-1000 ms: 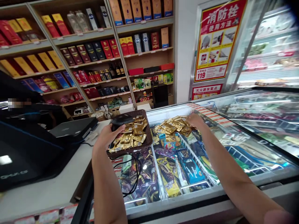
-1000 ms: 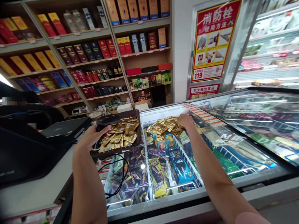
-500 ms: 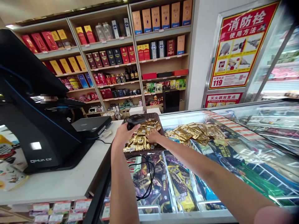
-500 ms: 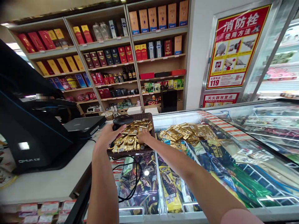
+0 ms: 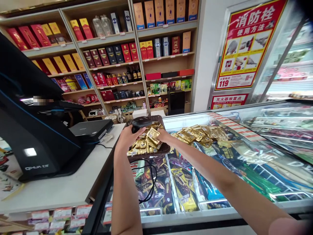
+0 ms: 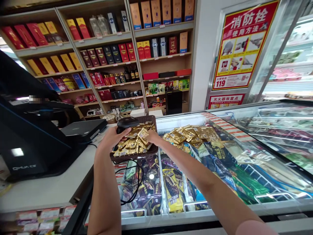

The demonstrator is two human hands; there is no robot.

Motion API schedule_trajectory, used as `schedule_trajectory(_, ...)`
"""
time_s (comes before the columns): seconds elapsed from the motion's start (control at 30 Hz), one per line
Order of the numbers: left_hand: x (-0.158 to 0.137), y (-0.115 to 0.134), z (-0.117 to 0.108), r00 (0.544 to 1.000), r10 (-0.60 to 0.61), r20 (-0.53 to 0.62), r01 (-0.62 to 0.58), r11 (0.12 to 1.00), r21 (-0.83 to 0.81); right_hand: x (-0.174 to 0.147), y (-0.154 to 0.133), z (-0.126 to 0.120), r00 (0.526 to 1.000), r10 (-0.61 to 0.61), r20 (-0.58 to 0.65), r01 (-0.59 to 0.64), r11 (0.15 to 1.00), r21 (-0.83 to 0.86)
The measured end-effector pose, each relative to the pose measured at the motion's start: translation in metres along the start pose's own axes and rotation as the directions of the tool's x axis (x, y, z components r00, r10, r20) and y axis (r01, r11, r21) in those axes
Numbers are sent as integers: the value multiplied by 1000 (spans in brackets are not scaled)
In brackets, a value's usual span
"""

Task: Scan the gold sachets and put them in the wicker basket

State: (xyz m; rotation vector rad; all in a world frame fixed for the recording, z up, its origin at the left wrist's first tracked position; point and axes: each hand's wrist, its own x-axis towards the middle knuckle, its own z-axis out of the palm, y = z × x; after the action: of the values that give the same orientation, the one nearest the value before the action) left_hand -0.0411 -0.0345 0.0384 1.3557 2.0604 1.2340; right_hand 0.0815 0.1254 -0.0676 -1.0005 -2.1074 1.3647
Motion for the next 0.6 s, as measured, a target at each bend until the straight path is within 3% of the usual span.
schedule_trajectory(0.13, -4, 8, 0, 999, -10, 47, 15, 995, -99, -40, -3, -45, 998, 42, -52, -27, 964, 266)
schedule_trajectory(0.33, -4, 14, 4, 991, 41, 126, -20, 987, -160, -87, 4, -118, 998, 45, -52, -14, 870, 492)
schedule_trajectory(0.43, -3, 16, 9, 983, 51, 178, -29, 992, -121, -89, 12, -137, 997, 22, -70, 20, 837, 548)
schedule_trajectory(0.6, -3, 23, 24, 968, 86, 237, -74, 996, -58, -89, 18, -149, 997, 33, -64, 2, 871, 491)
